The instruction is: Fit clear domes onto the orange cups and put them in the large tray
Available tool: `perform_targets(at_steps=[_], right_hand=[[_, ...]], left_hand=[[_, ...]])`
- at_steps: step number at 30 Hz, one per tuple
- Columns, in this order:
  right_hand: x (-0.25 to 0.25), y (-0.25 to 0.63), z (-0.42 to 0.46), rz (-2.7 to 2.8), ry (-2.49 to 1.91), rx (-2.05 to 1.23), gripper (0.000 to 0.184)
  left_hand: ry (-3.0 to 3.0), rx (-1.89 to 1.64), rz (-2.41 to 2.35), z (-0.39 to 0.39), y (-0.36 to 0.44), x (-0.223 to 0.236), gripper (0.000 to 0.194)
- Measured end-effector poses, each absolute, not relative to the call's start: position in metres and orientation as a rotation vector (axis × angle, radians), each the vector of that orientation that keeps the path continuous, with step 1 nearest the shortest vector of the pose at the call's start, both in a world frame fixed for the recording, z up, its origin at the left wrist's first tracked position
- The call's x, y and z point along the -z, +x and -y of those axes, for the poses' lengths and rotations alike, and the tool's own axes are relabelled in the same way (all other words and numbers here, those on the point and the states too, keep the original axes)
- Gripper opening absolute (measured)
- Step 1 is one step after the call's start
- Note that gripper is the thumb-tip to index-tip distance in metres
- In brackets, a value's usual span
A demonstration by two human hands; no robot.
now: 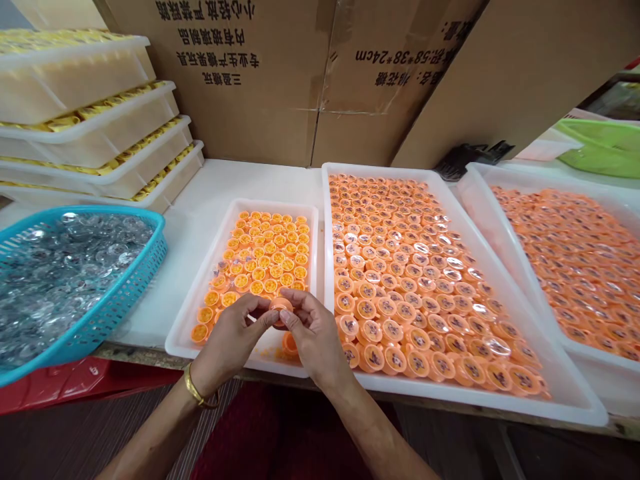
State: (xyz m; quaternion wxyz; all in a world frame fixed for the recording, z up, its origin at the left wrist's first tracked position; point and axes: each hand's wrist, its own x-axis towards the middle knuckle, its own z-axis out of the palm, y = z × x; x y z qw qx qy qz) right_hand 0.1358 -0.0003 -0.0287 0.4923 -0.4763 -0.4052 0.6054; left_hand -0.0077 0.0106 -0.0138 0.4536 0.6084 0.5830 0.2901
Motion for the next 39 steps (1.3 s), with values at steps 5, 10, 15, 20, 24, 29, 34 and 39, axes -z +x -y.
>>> perform_targets(at_steps=[5, 10, 15, 20, 24, 29, 34, 39], right_hand=[[0.024, 0.137, 0.000, 0.928, -1.129, -1.514, 0.024], [0.020, 0.136, -0.001, 0.885, -1.125, -1.618, 0.037], [0.017, 0.136, 0.002, 0.978, -1.106, -1.615, 0.029], [0.024, 0.131, 0.005, 1.125, -1.224, -1.443, 0.030], [0.022, 0.132, 0.006, 1.252, -1.209, -1.378, 0.036], [0.009, 0.139, 0.010, 1.263, -1.182, -1.457, 0.021], [-0.009, 0.151, 0.016, 1.205, -1.198, -1.468, 0.013], [-0.032, 0.229, 0.001, 1.189, -1.392, -1.116, 0.018]], left_hand=[[1.586, -0.789, -1.444, -0.009, -0.006, 0.012, 0.025], [1.260, -0.795, -1.290, -0.012, -0.011, 0.012, 0.031], [0.908, -0.841, -1.163, -0.011, -0.020, 0.011, 0.031], [1.215, -0.899, -1.442, -0.011, -0.024, 0.006, 0.029], [1.621, -0.885, -1.544, -0.005, -0.024, 0.000, 0.020], [1.532, -0.781, -1.404, 0.008, -0.019, -0.001, 0.019], [1.386, -0.705, -1.335, 0.005, -0.014, -0.004, 0.028], [1.367, -0.679, -1.466, -0.001, -0.016, -0.004, 0.045]])
